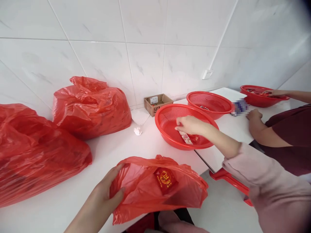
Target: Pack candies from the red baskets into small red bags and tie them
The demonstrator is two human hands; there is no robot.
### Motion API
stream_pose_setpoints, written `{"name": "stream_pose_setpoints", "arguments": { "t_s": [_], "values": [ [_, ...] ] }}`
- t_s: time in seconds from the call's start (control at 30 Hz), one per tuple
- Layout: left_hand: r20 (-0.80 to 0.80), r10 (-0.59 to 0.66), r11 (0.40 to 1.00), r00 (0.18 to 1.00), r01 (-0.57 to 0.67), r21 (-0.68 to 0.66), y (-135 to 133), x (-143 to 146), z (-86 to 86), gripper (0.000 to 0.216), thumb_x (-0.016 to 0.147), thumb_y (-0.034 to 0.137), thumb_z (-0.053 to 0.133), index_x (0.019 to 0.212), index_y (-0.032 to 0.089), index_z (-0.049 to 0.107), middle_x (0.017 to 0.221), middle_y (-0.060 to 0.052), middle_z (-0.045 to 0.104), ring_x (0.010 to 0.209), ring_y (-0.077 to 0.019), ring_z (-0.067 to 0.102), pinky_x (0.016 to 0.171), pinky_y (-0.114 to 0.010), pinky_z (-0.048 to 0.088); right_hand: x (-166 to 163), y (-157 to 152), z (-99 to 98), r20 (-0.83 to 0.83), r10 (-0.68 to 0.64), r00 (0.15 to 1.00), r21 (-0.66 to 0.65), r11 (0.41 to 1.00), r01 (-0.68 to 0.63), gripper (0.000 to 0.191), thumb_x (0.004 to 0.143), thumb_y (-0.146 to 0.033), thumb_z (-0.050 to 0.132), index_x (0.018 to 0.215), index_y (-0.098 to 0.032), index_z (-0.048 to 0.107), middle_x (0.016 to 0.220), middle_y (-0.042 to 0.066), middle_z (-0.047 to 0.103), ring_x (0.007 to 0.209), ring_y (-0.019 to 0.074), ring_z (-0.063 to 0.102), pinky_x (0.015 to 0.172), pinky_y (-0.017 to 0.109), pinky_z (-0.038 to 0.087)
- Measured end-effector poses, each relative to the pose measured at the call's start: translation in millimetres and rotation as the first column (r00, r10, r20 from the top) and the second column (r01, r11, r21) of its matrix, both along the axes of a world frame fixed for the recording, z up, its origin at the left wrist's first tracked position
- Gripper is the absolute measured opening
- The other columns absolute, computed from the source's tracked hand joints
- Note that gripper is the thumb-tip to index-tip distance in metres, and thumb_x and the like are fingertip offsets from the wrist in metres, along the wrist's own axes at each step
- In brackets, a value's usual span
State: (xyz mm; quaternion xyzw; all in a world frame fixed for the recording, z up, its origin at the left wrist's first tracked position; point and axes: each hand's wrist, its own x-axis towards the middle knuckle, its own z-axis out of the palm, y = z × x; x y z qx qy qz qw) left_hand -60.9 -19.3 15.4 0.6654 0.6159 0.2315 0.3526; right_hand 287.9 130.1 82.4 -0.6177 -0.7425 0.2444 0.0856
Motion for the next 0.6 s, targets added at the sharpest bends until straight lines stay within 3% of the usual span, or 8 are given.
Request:
{"name": "stream_pose_setpoints", "arguments": {
  "t_s": [0.07, 0.13, 0.27, 0.4, 0.47, 0.53, 0.6],
  "values": [
    [0.081, -0.017, 0.998, 0.997, 0.022, -0.063, 0.1, 3.0, -0.1, 0.063, 0.082, 0.036, 0.055, 0.143, 0.027, 0.044, 0.149, -0.002, 0.046, 0.138, -0.0269, 0.041, 0.116, -0.042, 0.029, 13.3, 17.5, -27.9, 0.127, -0.069, 0.989, -0.028, 0.997, 0.073, 0.016, 0.073, -0.024, 0.075, 0.084, -0.019, 0.065, 0.066, 0.009, 0.065, 0.073, 0.0292, 0.067, 0.062, 0.039, 0.051],
    [0.163, -0.022, 0.993, 0.986, 0.041, -0.111, 1.2, 5.8, 1.1, 0.067, 0.081, 0.038, 0.058, 0.145, 0.026, 0.042, 0.151, -0.002, 0.043, 0.139, -0.0263, 0.038, 0.116, -0.04, 0.027, 21.6, 23.6, -52.0, 0.128, -0.062, 0.99, -0.086, 0.994, 0.073, 0.016, 0.071, -0.022, 0.076, 0.083, -0.02, 0.066, 0.059, 0.008, 0.061, 0.069, 0.0297, 0.066, 0.059, 0.04, 0.051],
    [0.408, 0.046, 0.972, 0.912, 0.053, -0.227, 5.8, 12.5, 9.1, 0.075, 0.083, 0.045, 0.059, 0.149, 0.022, 0.033, 0.152, -0.008, 0.041, 0.135, -0.0289, 0.044, 0.11, -0.041, 0.04, 30.3, 25.9, -70.2, 0.082, -0.038, 0.996, -0.157, 0.986, 0.051, 0.018, 0.075, -0.026, 0.071, 0.092, -0.022, 0.065, 0.056, 0.004, 0.059, 0.062, 0.0256, 0.064, 0.055, 0.038, 0.05],
    [0.589, 0.168, 0.951, 0.791, 0.026, -0.307, 11.3, 18.9, 13.2, 0.08, 0.084, 0.044, 0.062, 0.152, 0.02, 0.026, 0.148, -0.014, 0.046, 0.125, -0.032, 0.055, 0.101, -0.044, 0.047, 34.3, 32.2, -50.4, -0.006, -0.021, 1.0, -0.158, 0.987, 0.02, 0.017, 0.076, -0.024, 0.066, 0.092, -0.021, 0.061, 0.068, 0.005, 0.063, 0.066, 0.0234, 0.065, 0.058, 0.035, 0.052],
    [0.614, 0.192, 0.95, 0.766, 0.012, -0.312, 14.2, 20.6, 11.3, 0.079, 0.083, 0.041, 0.064, 0.151, 0.021, 0.029, 0.148, -0.013, 0.045, 0.124, -0.0315, 0.055, 0.101, -0.041, 0.047, 30.9, 26.1, -32.1, -0.204, 0.017, 0.979, -0.175, 0.983, -0.053, 0.023, 0.08, -0.027, 0.063, 0.101, -0.02, 0.057, 0.082, 0.005, 0.066, 0.072, 0.0203, 0.066, 0.062, 0.032, 0.054],
    [0.63, 0.195, 0.951, 0.752, 0.011, -0.308, 16.9, 21.6, 8.5, 0.076, 0.083, 0.038, 0.065, 0.149, 0.022, 0.032, 0.149, -0.012, 0.044, 0.124, -0.0304, 0.055, 0.099, -0.038, 0.048, 20.6, 8.3, -13.2, -0.48, 0.072, 0.875, -0.204, 0.96, -0.19, 0.03, 0.083, -0.033, 0.061, 0.109, -0.019, 0.054, 0.088, 0.004, 0.066, 0.073, 0.0166, 0.066, 0.065, 0.029, 0.054],
    [0.653, 0.193, 0.95, 0.733, 0.026, -0.31, 18.9, 22.6, 6.6, 0.076, 0.083, 0.034, 0.064, 0.15, 0.022, 0.031, 0.148, -0.012, 0.045, 0.119, -0.0296, 0.058, 0.095, -0.037, 0.05, 2.9, -19.3, 2.0, -0.653, 0.137, 0.745, -0.222, 0.906, -0.36, 0.032, 0.086, -0.037, 0.059, 0.112, -0.019, 0.052, 0.086, 0.002, 0.065, 0.069, 0.0142, 0.065, 0.064, 0.028, 0.052]
  ]
}}
